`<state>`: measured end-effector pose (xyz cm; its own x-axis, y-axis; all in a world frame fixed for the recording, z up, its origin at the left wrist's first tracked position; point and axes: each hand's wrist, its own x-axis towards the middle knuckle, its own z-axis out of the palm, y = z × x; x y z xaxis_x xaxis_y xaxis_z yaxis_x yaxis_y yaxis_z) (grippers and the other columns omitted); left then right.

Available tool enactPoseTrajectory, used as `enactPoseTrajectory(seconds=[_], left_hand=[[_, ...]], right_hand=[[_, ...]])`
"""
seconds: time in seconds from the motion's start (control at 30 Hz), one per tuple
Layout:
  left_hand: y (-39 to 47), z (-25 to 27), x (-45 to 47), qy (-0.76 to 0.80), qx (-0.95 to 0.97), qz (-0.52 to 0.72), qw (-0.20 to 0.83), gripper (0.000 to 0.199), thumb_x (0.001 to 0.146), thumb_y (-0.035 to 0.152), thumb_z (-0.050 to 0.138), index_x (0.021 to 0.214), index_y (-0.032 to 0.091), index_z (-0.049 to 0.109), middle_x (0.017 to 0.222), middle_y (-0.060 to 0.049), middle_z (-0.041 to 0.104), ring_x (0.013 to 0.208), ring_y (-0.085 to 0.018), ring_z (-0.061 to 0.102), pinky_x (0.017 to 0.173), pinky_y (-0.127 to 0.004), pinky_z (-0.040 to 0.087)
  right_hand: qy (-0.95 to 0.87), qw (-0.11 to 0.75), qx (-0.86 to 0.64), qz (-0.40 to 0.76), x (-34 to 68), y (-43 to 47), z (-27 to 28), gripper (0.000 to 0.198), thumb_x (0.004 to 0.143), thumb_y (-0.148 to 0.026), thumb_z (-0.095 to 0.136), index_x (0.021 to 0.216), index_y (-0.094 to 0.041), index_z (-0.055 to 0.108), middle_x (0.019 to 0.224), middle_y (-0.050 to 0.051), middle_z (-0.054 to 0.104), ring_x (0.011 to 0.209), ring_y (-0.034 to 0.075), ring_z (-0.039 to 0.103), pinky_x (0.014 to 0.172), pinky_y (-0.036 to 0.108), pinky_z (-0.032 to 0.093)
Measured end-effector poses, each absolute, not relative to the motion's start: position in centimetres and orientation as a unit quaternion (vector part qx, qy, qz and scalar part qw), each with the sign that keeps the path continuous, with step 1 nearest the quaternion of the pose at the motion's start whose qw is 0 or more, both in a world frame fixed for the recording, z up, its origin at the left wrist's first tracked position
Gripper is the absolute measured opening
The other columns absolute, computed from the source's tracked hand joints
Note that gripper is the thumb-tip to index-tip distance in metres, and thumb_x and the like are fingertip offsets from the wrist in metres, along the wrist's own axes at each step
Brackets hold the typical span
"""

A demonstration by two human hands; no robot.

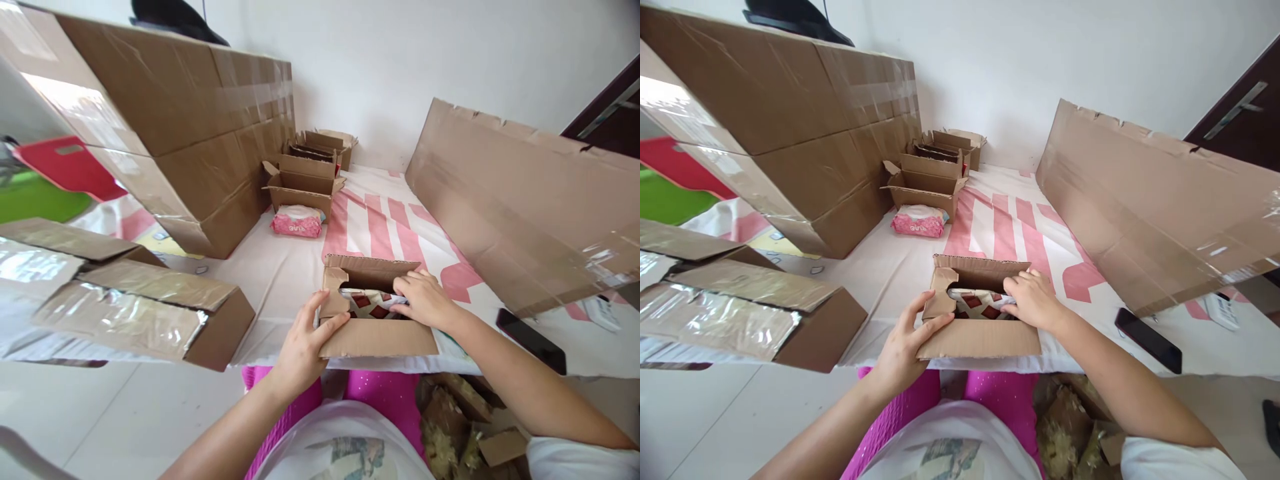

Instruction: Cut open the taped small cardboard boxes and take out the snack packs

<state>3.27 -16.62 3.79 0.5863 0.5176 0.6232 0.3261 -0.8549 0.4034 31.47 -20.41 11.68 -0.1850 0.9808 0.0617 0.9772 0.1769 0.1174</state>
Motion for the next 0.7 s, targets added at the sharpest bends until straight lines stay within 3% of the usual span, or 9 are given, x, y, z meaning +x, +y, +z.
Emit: enactPoseTrajectory(seconds=[0.1,0.17,0.23,0.33,0.47,0.57,0.7], left_hand=[[-16.9,3.5,3.3,0.268,0.880,0.375,0.115,0.058,0.075,0.000,0.054,0.128,0.023,0.058,0.149,-0.017,0.030,0.132,-0.038,0.044,0.095,-0.053,0.054],[-17.2,3.2,3.3,0.271,0.880,0.377,0.099,0.055,0.078,0.002,0.055,0.127,0.024,0.059,0.150,-0.016,0.029,0.131,-0.038,0.046,0.094,-0.050,0.055],[-17.3,3.0,3.1,0.271,0.880,0.381,0.082,0.051,0.080,0.004,0.056,0.127,0.025,0.060,0.150,-0.016,0.030,0.130,-0.037,0.047,0.093,-0.048,0.055],[-17.1,2.6,2.7,0.272,0.873,0.399,0.068,0.052,0.083,0.005,0.055,0.130,0.028,0.059,0.148,-0.014,0.037,0.127,-0.034,0.052,0.093,-0.044,0.056],[-16.4,2.1,2.2,0.283,0.844,0.441,0.111,0.059,0.085,0.000,0.046,0.134,0.031,0.055,0.145,-0.011,0.046,0.126,-0.027,0.055,0.096,-0.038,0.055],[-15.7,1.7,1.8,0.278,0.808,0.488,0.181,0.049,0.089,0.003,0.045,0.128,0.029,0.061,0.143,-0.010,0.049,0.126,-0.025,0.056,0.100,-0.039,0.052],[-14.9,1.4,1.2,0.274,0.735,0.545,0.295,0.031,0.090,0.016,0.057,0.116,0.028,0.069,0.140,-0.009,0.054,0.125,-0.025,0.056,0.102,-0.040,0.049]], right_hand=[[0.765,0.003,0.641,0.058,31.3,-20.4,11.7,0.031,0.078,-0.041,0.075,0.098,-0.020,0.064,0.087,0.005,0.069,0.086,0.022,0.059,0.077,0.034,0.035],[0.780,0.006,0.623,0.054,31.3,-20.4,11.5,0.018,0.083,-0.038,0.071,0.088,-0.021,0.068,0.081,0.004,0.067,0.085,0.021,0.058,0.077,0.034,0.034],[0.792,-0.014,0.608,0.052,31.4,-20.5,11.1,0.021,0.088,-0.035,0.065,0.073,-0.021,0.068,0.074,0.003,0.063,0.080,0.020,0.055,0.073,0.034,0.034],[0.790,-0.145,0.590,0.080,31.4,-21.0,10.8,0.031,0.093,-0.034,0.056,0.068,-0.020,0.066,0.072,0.004,0.058,0.073,0.018,0.050,0.068,0.032,0.037],[0.732,-0.352,0.565,0.145,31.3,-22.7,12.2,0.026,0.094,-0.033,0.055,0.073,-0.020,0.064,0.072,0.003,0.052,0.069,0.017,0.050,0.065,0.031,0.042],[0.652,-0.438,0.587,0.195,31.8,-24.4,13.8,0.023,0.093,-0.033,0.057,0.073,-0.022,0.058,0.072,0.002,0.051,0.068,0.017,0.051,0.063,0.031,0.043],[0.525,-0.521,0.640,0.208,33.7,-26.5,14.1,0.024,0.093,-0.043,0.052,0.081,-0.022,0.055,0.075,0.001,0.053,0.070,0.018,0.052,0.068,0.033,0.044]])
